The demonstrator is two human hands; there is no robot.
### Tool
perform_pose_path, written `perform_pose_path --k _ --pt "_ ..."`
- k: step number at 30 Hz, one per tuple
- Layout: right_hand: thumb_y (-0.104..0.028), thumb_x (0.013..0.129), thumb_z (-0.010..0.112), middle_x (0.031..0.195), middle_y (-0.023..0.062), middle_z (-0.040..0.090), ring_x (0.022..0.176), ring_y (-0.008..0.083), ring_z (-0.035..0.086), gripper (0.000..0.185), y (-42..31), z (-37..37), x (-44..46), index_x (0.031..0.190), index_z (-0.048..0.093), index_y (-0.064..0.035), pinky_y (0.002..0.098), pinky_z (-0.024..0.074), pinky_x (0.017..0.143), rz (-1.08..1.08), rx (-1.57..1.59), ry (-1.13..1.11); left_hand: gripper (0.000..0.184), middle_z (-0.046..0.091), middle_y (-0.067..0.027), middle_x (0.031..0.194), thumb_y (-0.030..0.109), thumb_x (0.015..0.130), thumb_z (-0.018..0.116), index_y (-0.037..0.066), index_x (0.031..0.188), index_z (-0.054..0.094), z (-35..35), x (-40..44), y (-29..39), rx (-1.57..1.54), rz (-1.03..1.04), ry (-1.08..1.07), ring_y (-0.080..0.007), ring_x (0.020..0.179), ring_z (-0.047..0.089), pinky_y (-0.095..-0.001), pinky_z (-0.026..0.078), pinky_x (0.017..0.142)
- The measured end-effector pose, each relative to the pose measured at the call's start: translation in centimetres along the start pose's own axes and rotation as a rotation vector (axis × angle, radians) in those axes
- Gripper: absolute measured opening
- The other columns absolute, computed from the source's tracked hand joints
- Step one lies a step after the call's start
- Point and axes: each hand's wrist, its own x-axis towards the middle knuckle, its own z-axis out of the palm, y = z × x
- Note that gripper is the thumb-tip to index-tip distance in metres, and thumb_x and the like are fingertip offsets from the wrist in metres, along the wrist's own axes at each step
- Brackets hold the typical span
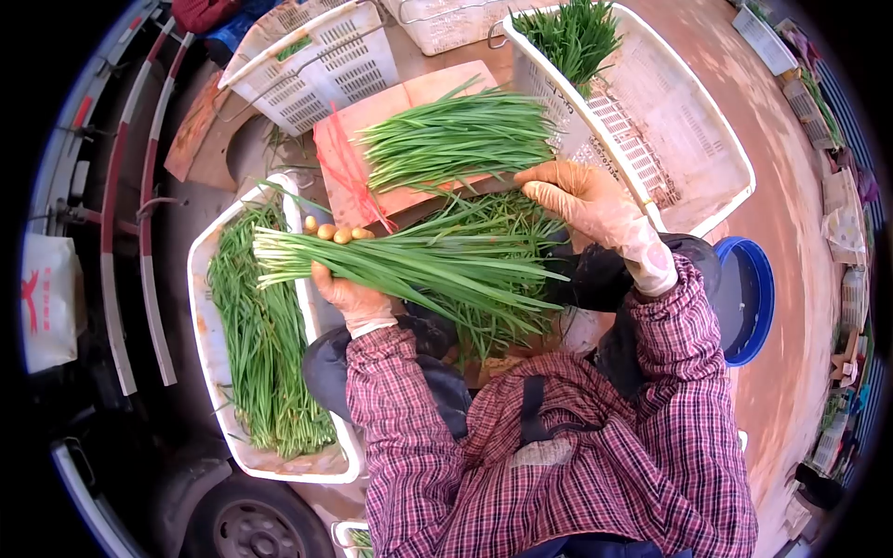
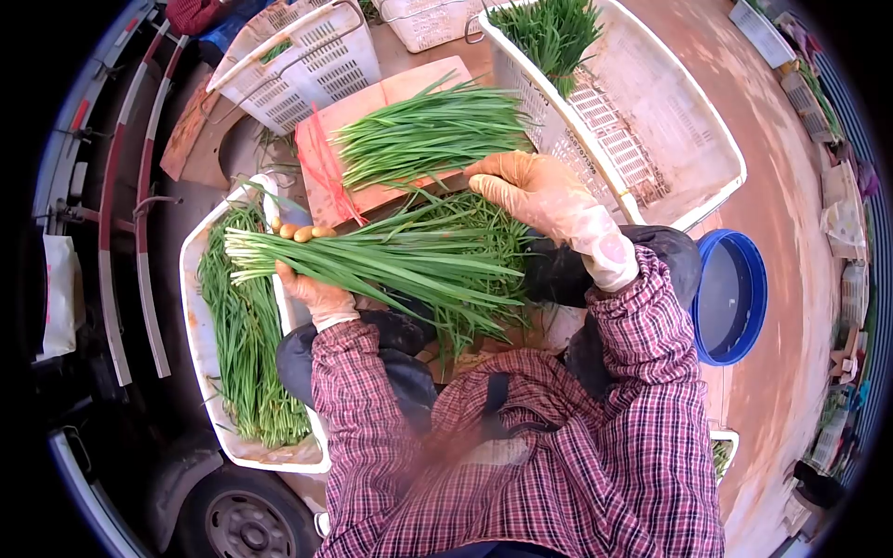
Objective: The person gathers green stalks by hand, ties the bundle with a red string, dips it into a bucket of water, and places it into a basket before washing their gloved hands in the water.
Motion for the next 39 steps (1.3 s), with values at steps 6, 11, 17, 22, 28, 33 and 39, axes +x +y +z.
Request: perform_pose_path --k 6,11,17,22,28,33,39 --pt "-0.041 0.096 0.064 0.117 0.0149 0.07 0.11 0.0333 0.066 0.041 0.4 4.4 1.2 0.123 0.071 -0.0108 0.0428 0.0513 0.094 -0.31 -0.332 -0.144 0.062 0.058 -0.0018 0.119 0.018 0.091 0.072 0.011 0.146 0.045 0.6 -0.2 -0.7 -0.014 -0.061 -0.054 -0.0195 0.108 0.057 -0.0435 0.045 0.104" --pt "-0.034 0.092 0.069 0.094 0.011 0.072 0.086 0.0335 0.069 0.029 0.1 7.5 2.4 0.11 0.074 -0.0124 0.0427 0.0538 0.075 -0.514 -0.539 -0.117 0.067 0.057 -0.0011 0.119 0.015 0.088 0.075 0.011 0.147 0.044 0.9 -0.4 -0.8 -0.023 -0.083 -0.055 -0.018 0.105 0.056 -0.0439 0.043 0.105" --pt "-0.033 0.093 0.065 0.082 0.0105 0.07 0.079 0.0328 0.068 0.021 0.3 7.1 2.8 0.095 0.072 -0.0133 0.0448 0.0529 0.07 -0.466 -0.498 0.062 0.066 0.057 -0.0007 0.117 0.019 0.09 0.073 0.011 0.148 0.043 0.4 -0.4 -0.9 0.001 -0.108 -0.091 -0.0176 0.106 0.056 -0.0437 0.043 0.107" --pt "-0.028 0.09 0.069 0.082 0.0091 0.07 0.076 0.0323 0.068 0.015 -0.1 6.2 2.9 0.092 0.071 -0.0127 0.0437 0.053 0.067 -0.492 -0.514 0.148 0.066 0.057 -0.0033 0.114 0.022 0.087 0.074 0.01 0.146 0.045 0.1 -0.5 -1.4 -0.002 -0.099 -0.064 -0.0212 0.104 0.057 -0.0439 0.046 0.104" --pt "-0.024 0.088 0.07 0.081 0.0092 0.069 0.073 0.0336 0.067 0.013 2.1 6.2 4.8 0.087 0.068 -0.0118 0.0456 0.0529 0.065 -0.452 -0.696 0.296 0.067 0.053 0.0007 0.11 0.02 0.088 0.072 0.011 0.147 0.044 0.0 -0.7 -1.6 0.123 -0.197 -0.119 -0.0169 0.099 0.053 -0.0425 0.041 0.107" --pt "-0.035 0.091 0.065 0.09 0.0148 0.07 0.086 0.036 0.069 0.031 5.8 4.7 4.3 0.107 0.066 -0.0087 0.0495 0.0535 0.076 -0.108 -0.808 0.16 0.066 0.059 -0.0039 0.112 0.018 0.086 0.074 0.007 0.145 0.046 0.2 -0.5 -1.6 0.108 -0.193 -0.018 -0.0206 0.102 0.058 -0.0419 0.047 0.104" --pt "-0.048 0.089 0.069 0.136 0.0202 0.06 0.12 0.0355 0.061 0.079 -0.6 6.2 2.4 0.149 0.044 -0.0038 0.0443 0.05 0.098 -0.288 -0.631 0.151 0.039 0.065 -0.0066 0.11 0.008 0.088 0.07 0.004 0.125 0.058 0.5 -0.1 -4.1 0.357 -0.237 0.383 -0.0207 0.099 0.066 -0.0376 0.057 0.092"
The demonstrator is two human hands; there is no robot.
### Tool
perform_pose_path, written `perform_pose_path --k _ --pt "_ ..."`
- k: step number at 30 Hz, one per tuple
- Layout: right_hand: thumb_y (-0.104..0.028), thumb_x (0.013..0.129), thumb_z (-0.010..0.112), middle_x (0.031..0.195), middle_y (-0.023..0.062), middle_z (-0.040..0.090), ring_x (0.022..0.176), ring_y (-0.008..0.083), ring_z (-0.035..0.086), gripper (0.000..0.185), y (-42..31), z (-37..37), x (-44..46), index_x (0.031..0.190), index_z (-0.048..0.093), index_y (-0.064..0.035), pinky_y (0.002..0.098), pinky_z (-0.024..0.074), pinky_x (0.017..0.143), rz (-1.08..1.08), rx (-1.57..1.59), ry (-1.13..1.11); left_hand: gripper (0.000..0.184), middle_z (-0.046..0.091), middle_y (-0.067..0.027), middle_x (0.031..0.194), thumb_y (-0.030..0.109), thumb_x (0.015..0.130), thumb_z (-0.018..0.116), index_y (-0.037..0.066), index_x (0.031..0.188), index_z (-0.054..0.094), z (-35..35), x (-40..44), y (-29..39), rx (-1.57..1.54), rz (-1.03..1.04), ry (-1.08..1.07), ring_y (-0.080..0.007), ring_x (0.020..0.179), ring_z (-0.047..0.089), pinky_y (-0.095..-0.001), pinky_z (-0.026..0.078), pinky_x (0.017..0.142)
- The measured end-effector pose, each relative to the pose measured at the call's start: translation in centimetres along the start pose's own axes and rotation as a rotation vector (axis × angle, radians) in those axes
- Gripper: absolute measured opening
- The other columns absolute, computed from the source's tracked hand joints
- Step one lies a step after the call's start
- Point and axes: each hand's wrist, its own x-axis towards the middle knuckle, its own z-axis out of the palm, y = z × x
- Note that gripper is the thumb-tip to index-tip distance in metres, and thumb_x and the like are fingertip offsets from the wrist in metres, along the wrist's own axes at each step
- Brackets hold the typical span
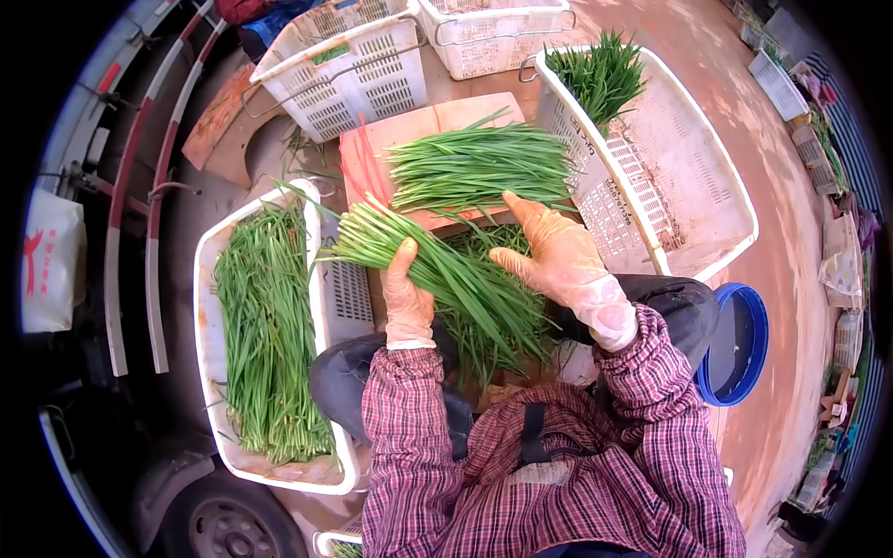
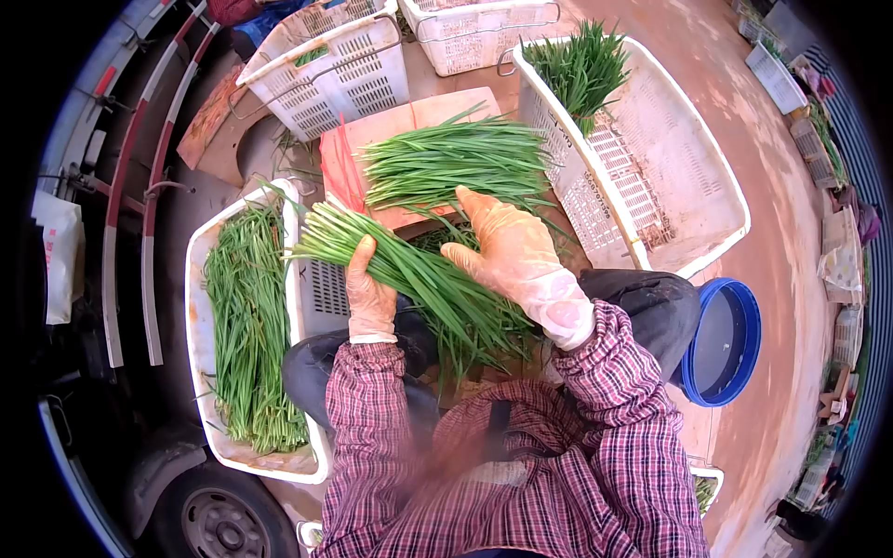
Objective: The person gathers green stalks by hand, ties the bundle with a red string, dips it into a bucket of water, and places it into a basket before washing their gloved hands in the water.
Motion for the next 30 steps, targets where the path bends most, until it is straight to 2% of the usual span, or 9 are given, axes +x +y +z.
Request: perform_pose_path --k 2,5,9,15,20,22,24,25,30 --pt "-0.048 0.082 0.075 0.147 0.0196 0.052 0.131 0.035 0.053 0.093 -3.0 0.7 0.9 0.152 0.037 0.0006 0.0439 0.046 0.106 0.003 -0.03 -0.242 0.041 0.064 -0.0068 0.112 0.01 0.088 0.071 0.005 0.126 0.057 0.5 0.0 -1.5 0.03 -0.027 0.025 -0.0211 0.104 0.064 -0.0393 0.055 0.096" --pt "-0.037 0.076 0.08 0.146 0.0273 0.05 0.129 0.0375 0.055 0.1 -2.4 6.5 1.5 0.153 0.032 0.0049 0.0423 0.0468 0.106 -0.101 0.002 -0.264 0.053 0.063 -0.0052 0.119 0.016 0.087 0.078 0.006 0.133 0.055 0.8 -1.0 -3.6 -0.059 -0.124 0.127 -0.0222 0.109 0.063 -0.0399 0.052 0.1" --pt "-0.032 0.077 0.077 0.144 0.0288 0.05 0.126 0.0403 0.057 0.1 -2.4 6.2 2.8 0.155 0.026 0.003 0.0438 0.0484 0.103 0.04 0.085 -0.45 0.052 0.062 -0.0054 0.124 0.014 0.088 0.077 0.006 0.134 0.054 -0.2 -0.9 -5.4 -0.124 -0.141 0.125 -0.021 0.115 0.061 -0.0401 0.05 0.103" --pt "-0.02 0.073 0.07 0.118 0.0234 0.061 0.106 0.0397 0.065 0.09 -0.5 3.7 8.5 0.154 0.033 -0.0025 0.0456 0.053 0.09 -0.053 -0.213 -0.409 0.054 0.059 -0.0112 0.135 0.015 0.094 0.07 0.003 0.141 0.047 4.4 3.1 -6.4 -0.456 -0.161 0.028 -0.0277 0.126 0.055 -0.0446 0.042 0.114" --pt "-0.02 0.076 0.069 0.116 0.0194 0.064 0.105 0.0348 0.066 0.086 -0.2 1.2 16.7 0.154 0.038 -0.0067 0.0426 0.0528 0.09 -0.193 -0.426 -0.441 0.065 0.052 -0.0088 0.142 0.025 0.091 0.076 0.005 0.144 0.046 5.7 8.3 -6.1 -0.479 -0.019 0.022 -0.0271 0.132 0.048 -0.0465 0.035 0.116" --pt "-0.023 0.077 0.07 0.122 0.0192 0.063 0.109 0.0346 0.065 0.086 1.8 4.1 19.5 0.154 0.037 -0.0068 0.0429 0.0518 0.093 -0.203 -0.392 -0.418 0.074 0.047 -0.0115 0.144 0.034 0.089 0.078 0.011 0.148 0.04 1.7 9.4 -6.9 -0.17 -0.295 0.231 -0.0327 0.131 0.046 -0.0523 0.033 0.116" --pt "-0.032 0.081 0.071 0.145 0.0181 0.054 0.125 0.034 0.058 0.087 4.4 7.9 21.3 0.156 0.035 -0.0071 0.0422 0.0477 0.104 -0.168 -0.316 -0.432 0.078 0.045 -0.0111 0.143 0.038 0.087 0.079 0.011 0.148 0.039 -1.0 9.1 -6.1 -0.067 -0.357 0.279 -0.033 0.13 0.045 -0.0546 0.034 0.113" --pt "-0.032 0.081 0.071 0.145 0.0181 0.054 0.125 0.034 0.058 0.087 4.6 8.3 21.6 0.156 0.035 -0.0071 0.0422 0.0477 0.104 -0.178 -0.317 -0.444 0.077 0.045 -0.0109 0.144 0.038 0.088 0.078 0.011 0.148 0.038 -0.9 8.8 -4.8 -0.022 -0.375 0.296 -0.0324 0.13 0.046 -0.0549 0.035 0.112" --pt "-0.046 0.081 0.075 0.155 0.0174 0.045 0.137 0.0334 0.049 0.093 5.5 7.2 22.3 0.155 0.036 -0.0069 0.0409 0.0429 0.112 -0.12 -0.269 -0.536 0.079 0.066 -0.0112 0.12 0.066 0.09 0.065 0.0 0.133 0.056 -1.4 7.7 -2.2 0.671 -0.404 0.196 -0.0218 0.104 0.066 -0.0379 0.053 0.089"
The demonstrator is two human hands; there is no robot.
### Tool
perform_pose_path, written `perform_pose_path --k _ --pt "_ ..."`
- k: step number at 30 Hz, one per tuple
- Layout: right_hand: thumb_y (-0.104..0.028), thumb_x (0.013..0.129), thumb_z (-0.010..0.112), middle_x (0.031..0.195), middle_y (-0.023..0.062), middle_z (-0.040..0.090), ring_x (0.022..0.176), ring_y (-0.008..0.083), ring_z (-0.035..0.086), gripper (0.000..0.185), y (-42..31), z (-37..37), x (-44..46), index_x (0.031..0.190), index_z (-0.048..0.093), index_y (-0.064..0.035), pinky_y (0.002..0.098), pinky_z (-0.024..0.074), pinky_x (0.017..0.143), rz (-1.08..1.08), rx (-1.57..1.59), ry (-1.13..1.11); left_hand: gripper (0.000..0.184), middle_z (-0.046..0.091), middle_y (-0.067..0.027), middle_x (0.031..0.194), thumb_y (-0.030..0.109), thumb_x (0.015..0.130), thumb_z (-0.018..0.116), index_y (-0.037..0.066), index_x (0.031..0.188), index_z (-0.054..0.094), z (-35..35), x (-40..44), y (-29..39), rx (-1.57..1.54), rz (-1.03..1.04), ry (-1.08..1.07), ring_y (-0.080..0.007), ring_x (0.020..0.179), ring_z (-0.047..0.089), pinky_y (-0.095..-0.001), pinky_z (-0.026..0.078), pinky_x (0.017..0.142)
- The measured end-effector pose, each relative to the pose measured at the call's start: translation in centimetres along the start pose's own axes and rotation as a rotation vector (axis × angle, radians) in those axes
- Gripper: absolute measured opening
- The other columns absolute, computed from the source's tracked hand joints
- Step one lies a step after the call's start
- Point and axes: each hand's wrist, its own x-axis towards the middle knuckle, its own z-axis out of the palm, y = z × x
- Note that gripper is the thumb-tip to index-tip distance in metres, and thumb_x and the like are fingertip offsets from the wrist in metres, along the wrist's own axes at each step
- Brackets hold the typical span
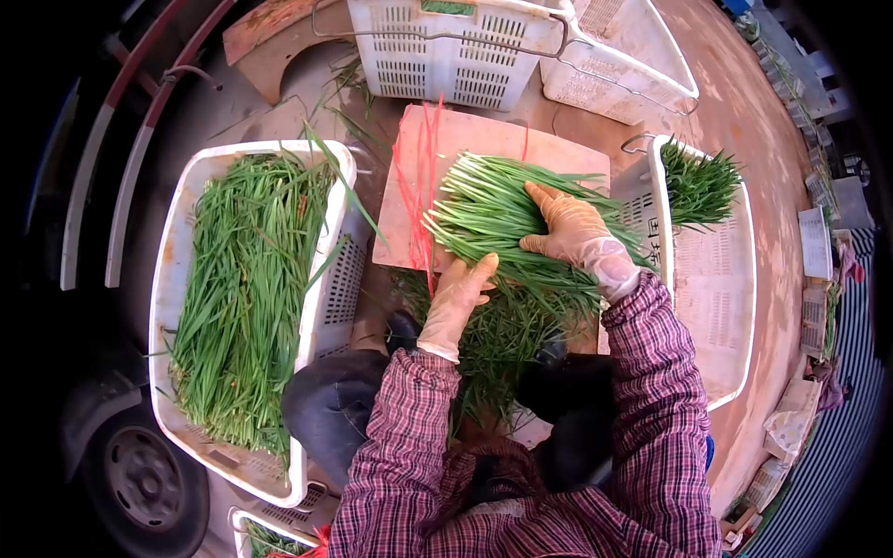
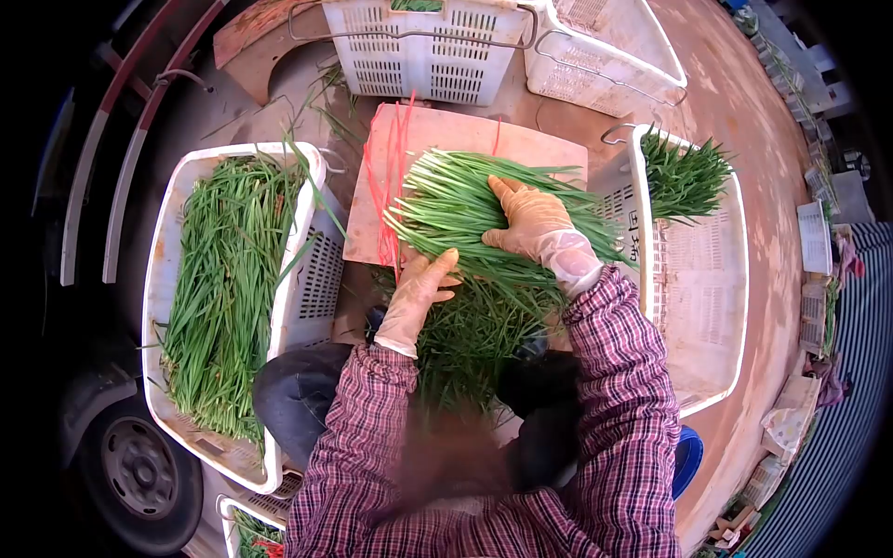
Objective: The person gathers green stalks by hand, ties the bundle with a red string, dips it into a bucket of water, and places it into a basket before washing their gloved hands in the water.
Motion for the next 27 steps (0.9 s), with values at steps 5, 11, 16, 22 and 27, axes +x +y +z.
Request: perform_pose_path --k 5,11,16,22,27 --pt "-0.055 0.092 0.065 0.142 0.0203 0.057 0.13 0.0375 0.054 0.077 0.9 -1.7 2.4 0.148 0.048 -0.0042 0.0423 0.0431 0.109 -0.07 0.196 0.219 0.09 0.067 -0.0159 0.114 0.074 0.086 0.062 -0.002 0.133 0.055 -0.4 -0.1 -0.6 0.232 -0.172 -0.008 -0.0224 0.095 0.069 -0.0357 0.055 0.083" --pt "-0.067 0.098 0.045 0.145 0.0212 0.054 0.135 0.037 0.051 0.078 3.6 1.1 6.4 0.145 0.053 -0.0055 0.0415 0.0401 0.111 0.021 0.235 0.148 0.102 0.067 -0.0174 0.114 0.082 0.081 0.06 -0.007 0.129 0.056 0.1 0.1 0.7 0.267 -0.214 -0.06 -0.0214 0.096 0.07 -0.0347 0.056 0.083" --pt "-0.064 0.1 0.045 0.142 0.0213 0.058 0.133 0.0361 0.053 0.074 4.1 2.2 5.1 0.144 0.055 -0.0054 0.0393 0.0381 0.112 -0.009 0.497 -0.006 0.097 0.071 -0.0157 0.11 0.082 0.082 0.058 -0.005 0.126 0.058 1.0 2.6 1.0 0.116 -0.168 -0.136 -0.0209 0.093 0.071 -0.0342 0.056 0.08" --pt "-0.072 0.081 0.068 0.151 0.0247 0.047 0.141 0.0331 0.045 0.111 4.6 1.8 4.2 0.153 0.034 0.0058 0.035 0.0355 0.116 -0.047 0.731 -0.143 0.082 0.072 -0.0154 0.109 0.072 0.09 0.057 0.001 0.13 0.057 1.9 5.1 0.1 -0.054 -0.228 -0.138 -0.0238 0.092 0.072 -0.037 0.055 0.082" --pt "-0.058 0.059 0.091 0.151 0.0269 0.045 0.141 0.0363 0.045 0.131 3.2 1.9 3.7 0.156 0.027 0.0041 0.039 0.0401 0.114 -0.121 0.563 -0.207 0.076 0.071 -0.0184 0.111 0.067 0.093 0.056 0.001 0.131 0.052 1.6 7.3 -0.3 -0.225 -0.28 -0.245 -0.0275 0.093 0.073 -0.0401 0.054 0.084"
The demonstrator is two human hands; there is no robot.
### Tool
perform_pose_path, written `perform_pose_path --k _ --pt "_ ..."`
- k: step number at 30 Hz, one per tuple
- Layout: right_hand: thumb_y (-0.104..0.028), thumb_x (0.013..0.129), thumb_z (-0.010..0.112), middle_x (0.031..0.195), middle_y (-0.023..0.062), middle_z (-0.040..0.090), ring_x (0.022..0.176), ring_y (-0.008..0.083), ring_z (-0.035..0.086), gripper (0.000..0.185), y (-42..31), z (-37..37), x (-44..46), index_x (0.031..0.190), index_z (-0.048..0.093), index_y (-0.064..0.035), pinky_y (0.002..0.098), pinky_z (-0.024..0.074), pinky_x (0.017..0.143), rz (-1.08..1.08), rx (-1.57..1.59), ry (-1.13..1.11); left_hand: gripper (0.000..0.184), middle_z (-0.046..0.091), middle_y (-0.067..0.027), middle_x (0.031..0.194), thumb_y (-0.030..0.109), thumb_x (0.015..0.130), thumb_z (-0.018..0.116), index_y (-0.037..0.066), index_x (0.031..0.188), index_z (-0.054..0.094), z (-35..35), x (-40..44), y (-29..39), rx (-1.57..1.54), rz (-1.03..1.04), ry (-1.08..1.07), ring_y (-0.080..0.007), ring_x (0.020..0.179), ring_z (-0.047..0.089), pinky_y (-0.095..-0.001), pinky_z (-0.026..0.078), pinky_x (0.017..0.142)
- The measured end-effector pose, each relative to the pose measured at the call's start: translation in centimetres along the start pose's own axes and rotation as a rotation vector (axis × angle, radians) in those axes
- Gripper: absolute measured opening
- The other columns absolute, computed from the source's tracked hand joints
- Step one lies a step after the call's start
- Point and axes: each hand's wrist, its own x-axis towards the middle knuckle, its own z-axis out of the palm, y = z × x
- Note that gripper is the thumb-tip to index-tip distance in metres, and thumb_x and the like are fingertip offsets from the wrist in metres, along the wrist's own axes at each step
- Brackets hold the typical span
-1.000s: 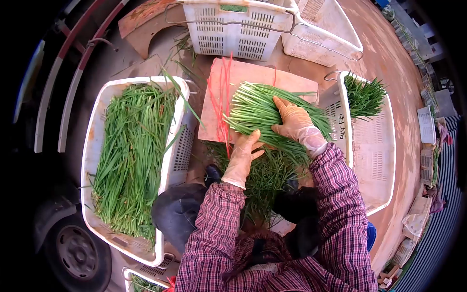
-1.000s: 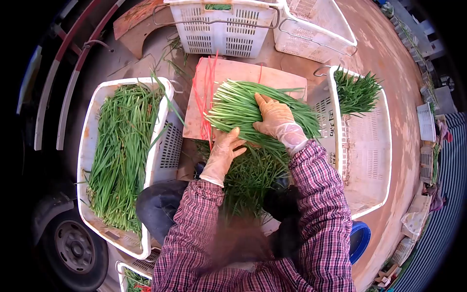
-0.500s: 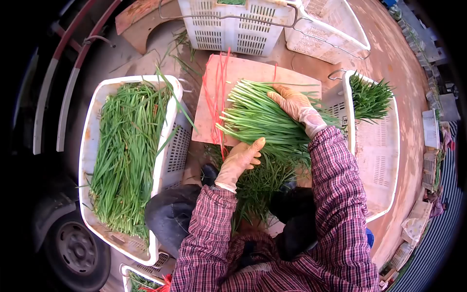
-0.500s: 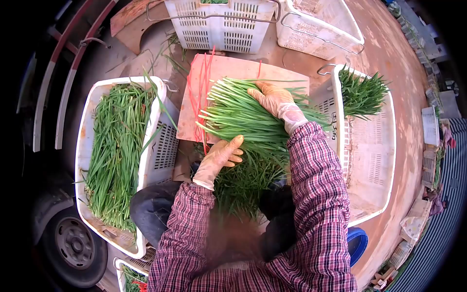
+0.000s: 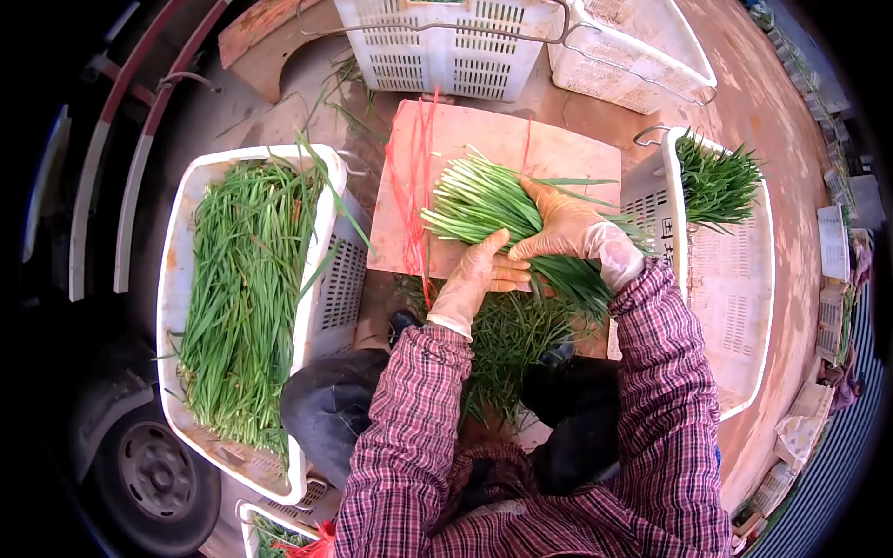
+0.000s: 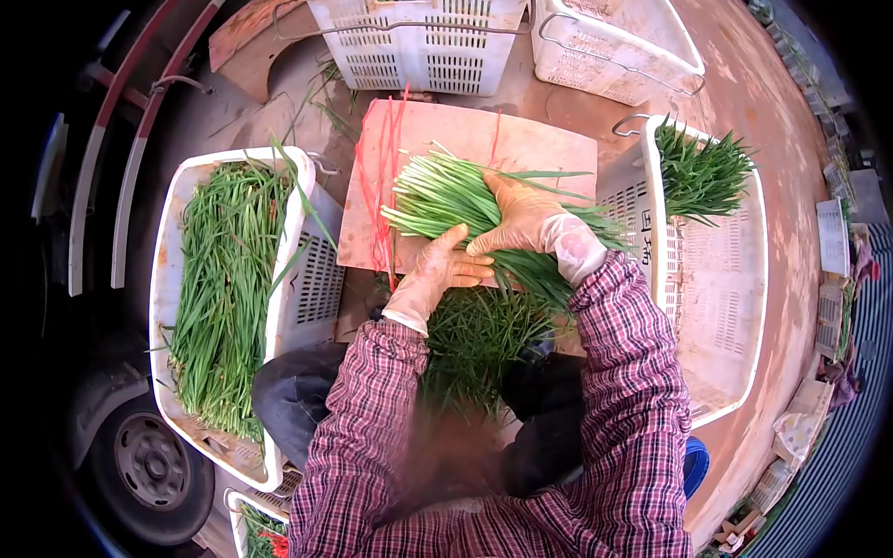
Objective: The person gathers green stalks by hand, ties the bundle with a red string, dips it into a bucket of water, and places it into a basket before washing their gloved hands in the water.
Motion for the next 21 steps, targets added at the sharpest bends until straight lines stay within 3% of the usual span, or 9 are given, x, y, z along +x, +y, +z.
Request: perform_pose_path --k 2,5,8,9,11,14,19,21 --pt "-0.055 0.055 0.091 0.149 0.0283 0.046 0.138 0.0387 0.047 0.131 -1.4 0.7 -0.4 0.155 0.03 0.0037 0.0419 0.0422 0.112 0.081 -0.441 0.085 0.074 0.072 -0.0178 0.111 0.067 0.093 0.055 0.001 0.125 0.056 0.7 -0.5 0.0 0.002 0.036 0.088 -0.0263 0.092 0.073 -0.0391 0.054 0.083" --pt "-0.05 0.058 0.089 0.147 0.0258 0.049 0.135 0.0384 0.05 0.123 -1.2 1.3 -0.3 0.155 0.032 0.0006 0.042 0.0446 0.11 0.103 -0.419 0.133 0.075 0.072 -0.016 0.11 0.069 0.091 0.058 0.001 0.122 0.058 0.4 -1.7 0.3 0.2 0.032 0.08 -0.0239 0.09 0.073 -0.0374 0.054 0.083" --pt "-0.046 0.062 0.085 0.144 0.023 0.053 0.131 0.0368 0.054 0.114 -0.3 1.0 -0.2 0.155 0.034 -0.0024 0.0406 0.0458 0.108 0.105 -0.357 0.165 0.049 0.075 -0.0094 0.092 0.051 0.098 0.061 0.004 0.112 0.062 -1.6 -3.1 -2.1 0.115 0.143 0.189 -0.0167 0.068 0.071 -0.026 0.054 0.058" --pt "-0.04 0.062 0.086 0.142 0.023 0.055 0.13 0.036 0.055 0.112 -0.2 0.9 -0.2 0.155 0.034 -0.0033 0.04 0.046 0.107 0.102 -0.304 0.166 0.049 0.075 -0.0094 0.092 0.051 0.098 0.061 0.004 0.112 0.062 -1.7 -3.4 -3.6 0.126 0.135 0.185 -0.0167 0.068 0.071 -0.026 0.054 0.058" --pt "-0.034 0.062 0.088 0.139 0.0226 0.059 0.127 0.0344 0.057 0.109 0.5 0.7 0.0 0.154 0.037 -0.0048 0.0384 0.046 0.106 0.064 -0.201 0.162 0.036 0.073 -0.0063 0.081 0.041 0.099 0.064 0.006 0.104 0.065 -1.6 -4.1 -7.7 -0.051 0.22 0.507 -0.0127 0.058 0.067 -0.0213 0.047 0.048" --pt "-0.033 0.063 0.088 0.139 0.0223 0.059 0.128 0.0346 0.057 0.108 0.4 0.7 -0.3 0.154 0.037 -0.0058 0.0383 0.0455 0.107 0.064 -0.192 0.175 0.032 0.073 -0.005 0.086 0.038 0.1 0.063 0.007 0.107 0.064 -2.0 -3.7 -12.0 -0.217 0.181 0.668 -0.0122 0.06 0.067 -0.0223 0.049 0.051" --pt "-0.032 0.062 0.088 0.138 0.0216 0.059 0.128 0.0349 0.057 0.107 0.9 1.0 0.0 0.153 0.038 -0.0056 0.0384 0.0452 0.107 0.043 -0.208 0.205 0.052 0.074 -0.0031 0.093 0.056 0.091 0.07 0.007 0.109 0.064 0.4 -3.9 -10.3 -0.131 0.198 0.55 -0.0122 0.069 0.069 -0.0233 0.051 0.058" --pt "-0.031 0.062 0.089 0.138 0.0217 0.06 0.127 0.035 0.058 0.107 0.8 1.1 -0.2 0.153 0.039 -0.0051 0.038 0.0454 0.106 0.025 -0.194 0.232 0.051 0.074 -0.0031 0.093 0.056 0.091 0.07 0.008 0.108 0.064 1.1 -3.2 -9.2 -0.107 0.166 0.514 -0.0122 0.069 0.07 -0.0233 0.052 0.057"
